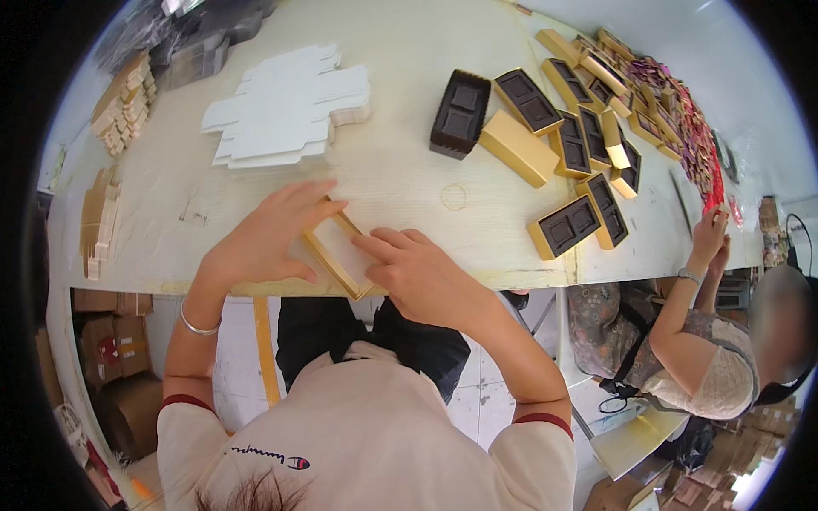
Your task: The person folds flat white cardboard pieces into rectangular boxes and inserts black plastic trays into them. The person repeatedly picks up a flat piece, folds the sides, and places a tray inside before stacking the finished unit.
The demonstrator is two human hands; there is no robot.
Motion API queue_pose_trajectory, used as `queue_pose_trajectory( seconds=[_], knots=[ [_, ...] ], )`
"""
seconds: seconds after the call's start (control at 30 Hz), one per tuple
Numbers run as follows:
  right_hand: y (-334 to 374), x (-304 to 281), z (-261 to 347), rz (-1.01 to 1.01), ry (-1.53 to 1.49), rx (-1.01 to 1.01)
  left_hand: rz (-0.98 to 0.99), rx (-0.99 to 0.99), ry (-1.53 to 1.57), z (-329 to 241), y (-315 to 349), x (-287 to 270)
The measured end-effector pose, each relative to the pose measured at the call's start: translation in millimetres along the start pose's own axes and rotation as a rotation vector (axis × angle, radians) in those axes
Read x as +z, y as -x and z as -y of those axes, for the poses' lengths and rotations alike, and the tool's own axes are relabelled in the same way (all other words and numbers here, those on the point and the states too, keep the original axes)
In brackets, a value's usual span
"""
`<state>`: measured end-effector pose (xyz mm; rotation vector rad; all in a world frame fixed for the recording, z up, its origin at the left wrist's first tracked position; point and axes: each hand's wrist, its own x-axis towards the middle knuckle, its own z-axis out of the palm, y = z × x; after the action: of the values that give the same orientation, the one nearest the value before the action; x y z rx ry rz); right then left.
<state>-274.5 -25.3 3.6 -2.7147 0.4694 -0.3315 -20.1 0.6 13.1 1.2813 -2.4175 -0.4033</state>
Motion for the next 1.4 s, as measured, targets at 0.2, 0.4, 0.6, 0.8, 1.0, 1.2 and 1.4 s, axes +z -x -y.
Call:
queue_pose_trajectory(
  seconds=[0.2, 0.4, 0.6, 0.8, 1.0, 1.2, 1.4],
  knots=[
    [9, 17, 4, -0.269, -0.057, 0.143, -0.006, -0.207, 0.036, -6, 7, 24],
    [3, 3, -19, -0.317, -0.244, 0.218, -0.155, -0.316, 0.192, -15, 19, 41],
    [-3, -33, -110, -0.528, 0.509, 0.310, -0.271, -0.263, 0.210, -10, 21, 61],
    [-10, -53, -118, -0.470, 0.495, 0.333, -0.294, -0.269, 0.231, -9, 24, 64],
    [-5, -81, -131, -0.612, 0.160, 0.249, -0.296, -0.247, 0.206, -9, 23, 64],
    [14, -100, -35, -0.818, -1.093, 0.323, -0.268, -0.270, 0.231, -9, 26, 63],
    [46, -22, -15, -0.447, -1.529, 0.657, -0.264, -0.282, 0.229, -13, 25, 59]
  ],
)
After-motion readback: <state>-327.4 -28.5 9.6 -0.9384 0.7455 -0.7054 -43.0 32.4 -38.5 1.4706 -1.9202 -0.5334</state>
